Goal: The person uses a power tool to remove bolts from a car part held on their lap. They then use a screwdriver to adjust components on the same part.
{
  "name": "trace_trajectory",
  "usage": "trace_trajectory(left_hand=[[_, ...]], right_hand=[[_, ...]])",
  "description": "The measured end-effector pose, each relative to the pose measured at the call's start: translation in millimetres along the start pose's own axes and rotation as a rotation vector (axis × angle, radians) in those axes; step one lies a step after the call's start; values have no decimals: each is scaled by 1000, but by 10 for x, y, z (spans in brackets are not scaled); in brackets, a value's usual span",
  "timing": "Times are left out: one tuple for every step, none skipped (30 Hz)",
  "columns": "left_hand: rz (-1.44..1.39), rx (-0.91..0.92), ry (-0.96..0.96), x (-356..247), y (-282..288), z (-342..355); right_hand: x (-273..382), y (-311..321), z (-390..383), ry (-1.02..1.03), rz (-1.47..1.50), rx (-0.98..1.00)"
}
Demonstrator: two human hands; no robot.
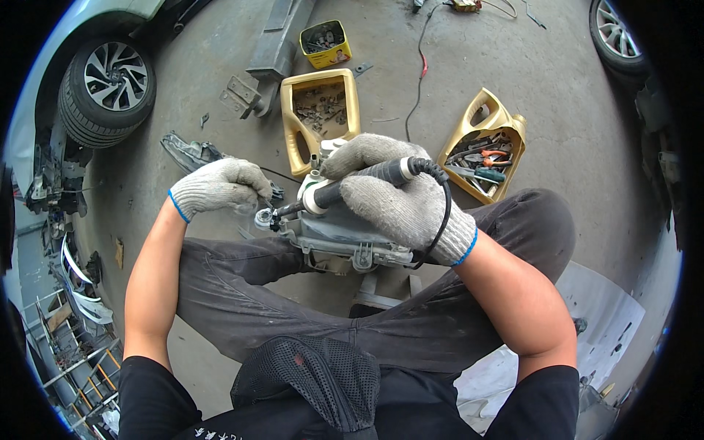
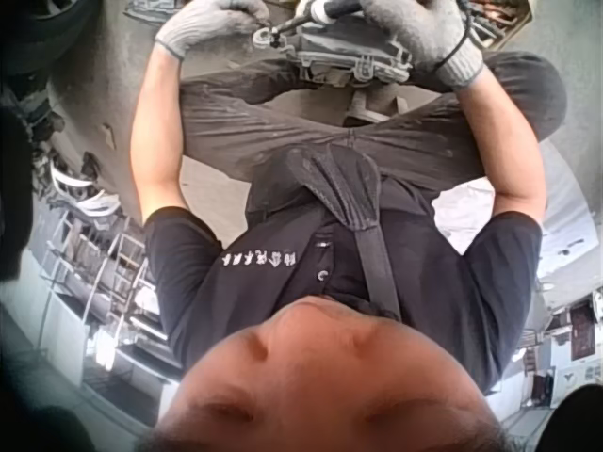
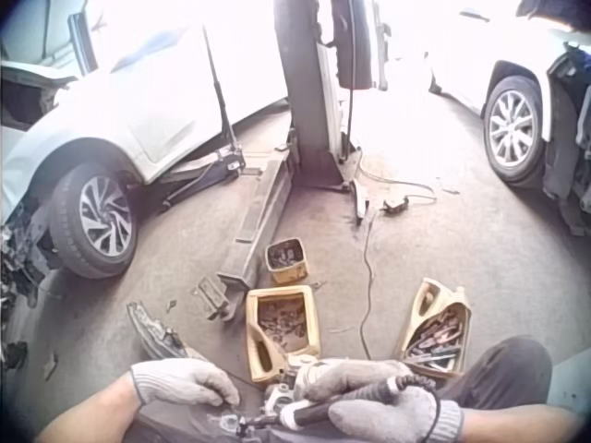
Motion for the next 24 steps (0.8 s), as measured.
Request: trace_trajectory(left_hand=[[-22,12,25,-35,9,0],[-44,21,53,-50,15,-15],[-29,10,21,-23,10,-11],[-13,-1,-11,38,-3,6],[2,-13,-41,62,-11,7],[14,-20,-43,81,-15,1],[26,-26,-44,85,-17,-9],[38,-31,-52,91,-20,5],[37,-30,-59,100,-23,21],[37,-29,-67,108,-25,36],[37,-29,-69,111,-25,28],[40,-30,-66,103,-21,16],[43,-30,-62,90,-14,0],[47,-29,-64,82,-10,6],[48,-27,-70,90,-12,16],[49,-25,-76,107,-15,25],[50,-23,-80,114,-16,27],[68,-32,-75,109,-14,25],[87,-41,-70,94,-10,20],[105,-50,-65,81,-6,14],[85,-60,-55,70,3,2],[64,-71,-46,60,14,-12],[43,-81,-36,58,22,-21],[31,-76,-28,65,21,-22]], right_hand=[[16,-1,-3,-33,12,-16],[20,-6,-2,-34,31,-15],[24,-8,-1,-36,50,-14],[29,-9,-1,-37,68,-14],[15,-17,7,1,68,-3],[-20,-26,17,40,69,8],[-32,-33,24,78,69,20],[-28,-21,21,36,69,19],[-7,-4,15,-6,69,19],[-10,4,13,-24,67,14],[-12,5,12,-41,70,12],[-31,1,15,-35,71,7],[-35,-4,17,-37,72,6],[-36,-2,15,-41,70,2],[-24,-4,13,-53,68,4],[-23,-2,11,-52,68,3],[-23,-2,11,-50,70,3],[-34,3,8,-36,74,1],[-34,2,6,-36,77,-8],[-34,2,4,-36,79,-17],[-18,-7,1,-50,80,-33],[-12,-9,0,-54,75,-38],[-3,-13,0,-59,70,-41],[3,-15,2,-53,59,-33]])
Point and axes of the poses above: each hand's wrist, its own z-axis towards the middle knuckle, its own y-axis out of the back of the hand, x = y × z, the point moved 3 cm from there along z, towards the middle knuckle, and after that the axes turned 12 degrees about z, right-handed, at the moved point
